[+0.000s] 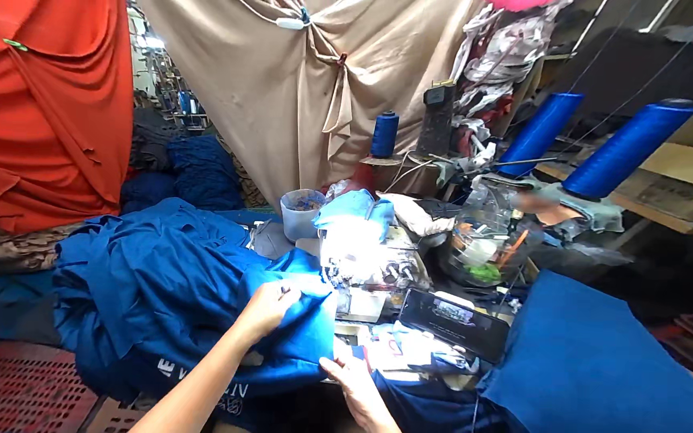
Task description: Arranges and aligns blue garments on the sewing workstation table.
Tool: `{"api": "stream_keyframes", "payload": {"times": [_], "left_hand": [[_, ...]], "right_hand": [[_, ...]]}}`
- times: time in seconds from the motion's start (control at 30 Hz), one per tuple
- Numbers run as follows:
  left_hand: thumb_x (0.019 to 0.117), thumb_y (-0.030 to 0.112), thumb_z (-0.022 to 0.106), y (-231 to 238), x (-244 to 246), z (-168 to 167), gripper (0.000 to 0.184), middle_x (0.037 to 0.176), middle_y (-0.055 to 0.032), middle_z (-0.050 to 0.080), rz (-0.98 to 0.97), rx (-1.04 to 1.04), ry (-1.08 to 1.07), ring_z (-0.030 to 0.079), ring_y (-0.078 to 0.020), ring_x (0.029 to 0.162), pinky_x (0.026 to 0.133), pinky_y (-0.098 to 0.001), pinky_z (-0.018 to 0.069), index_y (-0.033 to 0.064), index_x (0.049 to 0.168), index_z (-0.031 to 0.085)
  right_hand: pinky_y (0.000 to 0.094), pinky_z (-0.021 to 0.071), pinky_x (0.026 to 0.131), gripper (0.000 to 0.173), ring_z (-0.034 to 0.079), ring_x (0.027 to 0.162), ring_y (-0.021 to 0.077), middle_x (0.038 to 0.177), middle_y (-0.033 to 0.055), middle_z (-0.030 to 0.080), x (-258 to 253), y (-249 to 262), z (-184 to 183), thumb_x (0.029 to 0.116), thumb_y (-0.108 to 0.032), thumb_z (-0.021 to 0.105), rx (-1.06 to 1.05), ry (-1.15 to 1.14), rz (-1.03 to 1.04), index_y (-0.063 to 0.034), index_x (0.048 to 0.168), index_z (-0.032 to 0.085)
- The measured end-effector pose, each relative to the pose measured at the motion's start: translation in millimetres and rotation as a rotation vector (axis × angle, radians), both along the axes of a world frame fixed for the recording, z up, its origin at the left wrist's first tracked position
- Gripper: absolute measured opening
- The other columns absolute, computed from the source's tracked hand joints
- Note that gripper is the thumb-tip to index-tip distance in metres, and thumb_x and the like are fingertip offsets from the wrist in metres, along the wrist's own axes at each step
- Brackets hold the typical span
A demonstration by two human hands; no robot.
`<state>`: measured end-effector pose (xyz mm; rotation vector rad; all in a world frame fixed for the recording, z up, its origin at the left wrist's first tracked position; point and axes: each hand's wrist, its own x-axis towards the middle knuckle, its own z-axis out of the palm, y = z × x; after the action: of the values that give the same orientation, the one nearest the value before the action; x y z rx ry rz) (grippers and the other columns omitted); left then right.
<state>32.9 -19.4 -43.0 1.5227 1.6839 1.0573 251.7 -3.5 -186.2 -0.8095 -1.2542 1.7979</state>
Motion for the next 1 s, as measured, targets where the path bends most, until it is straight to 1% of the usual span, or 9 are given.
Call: {"api": "stream_keyframes", "payload": {"times": [0.07, 0.13, 0.23, 0.43, 0.57, 0.67, 0.83, 0.93, 1.0], "left_hand": [[0.102, 0.029, 0.06, -18.6, 11.0, -12.1, 0.026, 0.085, -0.0015, 0.07, -0.142, 0.09, 0.164, 0.065, -0.0094, 0.078, 0.077, -0.0321, 0.0537, 0.008, 0.095, 0.075], [0.1017, 0.026, 0.061, -37.6, 23.5, -38.2, 0.026, 0.092, -0.0085, 0.075, -0.237, 0.282, 0.444, 0.072, -0.0198, 0.086, 0.08, -0.0418, 0.0597, 0.0052, 0.096, 0.076], [0.0973, 0.023, 0.063, -48.1, 35.5, -84.0, 0.024, 0.072, -0.0072, 0.065, -0.215, 0.588, 0.791, 0.067, -0.0205, 0.059, 0.048, -0.038, 0.0556, 0.007, 0.082, 0.073], [0.0923, 0.015, 0.066, -31.4, 49.3, -90.3, 0.019, 0.069, -0.0064, 0.062, -0.15, 0.678, 0.897, 0.064, -0.0183, 0.055, 0.046, -0.033, 0.0535, 0.0064, 0.076, 0.071], [0.0912, 0.009, 0.067, -0.8, 61.1, -74.5, 0.016, 0.073, -0.0108, 0.069, -0.05, 0.61, 0.874, 0.072, -0.0245, 0.065, 0.056, -0.0402, 0.0601, 0.0022, 0.077, 0.071], [0.0903, 0.007, 0.068, 12.7, 68.1, -66.5, 0.012, 0.078, -0.0144, 0.073, -0.003, 0.55, 0.877, 0.075, -0.03, 0.073, 0.063, -0.0457, 0.0616, 0.0005, 0.083, 0.074], [0.0918, 0.006, 0.066, 21.8, 69.2, -58.4, 0.012, 0.095, -0.0167, 0.075, 0.008, 0.523, 0.824, 0.076, -0.0313, 0.085, 0.072, -0.0462, 0.0631, 0.0002, 0.093, 0.076], [0.1061, 0.017, 0.048, 34.1, 69.9, -31.0, 0.032, 0.124, -0.0194, 0.069, -0.098, 0.145, 0.726, 0.068, -0.0357, 0.114, 0.097, -0.0519, 0.0542, 0.0003, 0.119, 0.072], [0.1075, 0.025, 0.048, 51.9, 65.1, -16.9, 0.037, 0.13, -0.0206, 0.066, -0.12, -0.058, 0.605, 0.061, -0.036, 0.125, 0.108, -0.0524, 0.0458, 0.0009, 0.125, 0.069]], "right_hand": [[0.0328, 0.0594, 0.084, 0.013, 0.071, 0.089, 0.0155, 0.094, 0.0101, 0.074, 2.0, -1.1, -1.6, 0.0896, -0.008, 0.072, -0.004, -0.02, -0.007, 0.0023, 0.098, 0.072], [0.033, 0.0592, 0.086, 0.014, 0.071, 0.091, 0.0149, 0.096, 0.0091, 0.074, 5.1, -4.4, -4.2, 0.0892, -0.008, 0.072, 0.021, -0.01, 0.014, 0.0015, 0.099, 0.072], [0.0311, 0.0593, 0.088, 0.017, 0.071, 0.091, 0.0124, 0.096, 0.0063, 0.075, 9.1, -13.6, -6.5, 0.0875, -0.005, 0.073, 0.042, -0.002, 0.034, 0.0005, 0.104, 0.071], [0.0281, 0.0575, 0.076, 0.008, 0.068, 0.079, 0.0085, 0.084, 0.0016, 0.071, 3.7, -4.4, -6.2, 0.0886, -0.007, 0.071, 0.057, -0.068, -0.031, -0.002, 0.094, 0.069], [0.0252, 0.0538, 0.07, 0.009, 0.062, 0.07, 0.005, 0.074, -0.004, 0.064, -6.6, 24.3, 8.9, 0.0907, -0.012, 0.067, 0.084, -0.121, -0.077, -0.0069, 0.083, 0.068], [0.0261, 0.0573, 0.073, 0.01, 0.066, 0.072, 0.0063, 0.076, -0.0007, 0.067, -12.6, 34.2, 23.2, 0.0946, -0.005, 0.062, 0.062, -0.133, -0.111, -0.0023, 0.087, 0.068], [0.0227, 0.0541, 0.064, 0.01, 0.061, 0.063, 0.0042, 0.069, -0.0031, 0.064, -15.7, 39.3, 27.3, 0.0935, -0.005, 0.062, 0.075, -0.118, -0.125, -0.004, 0.085, 0.067], [0.0236, 0.054, 0.065, 0.012, 0.061, 0.064, 0.005, 0.071, -0.0012, 0.065, -18.2, 47.6, 31.2, 0.0966, -0.006, 0.062, 0.086, -0.146, -0.156, -0.0005, 0.089, 0.069], [0.0255, 0.0538, 0.065, 0.014, 0.061, 0.064, 0.007, 0.071, 0.0016, 0.064, -21.7, 54.0, 36.1, 0.0989, -0.008, 0.063, 0.064, -0.174, -0.198, 0.0019, 0.091, 0.069]]}}
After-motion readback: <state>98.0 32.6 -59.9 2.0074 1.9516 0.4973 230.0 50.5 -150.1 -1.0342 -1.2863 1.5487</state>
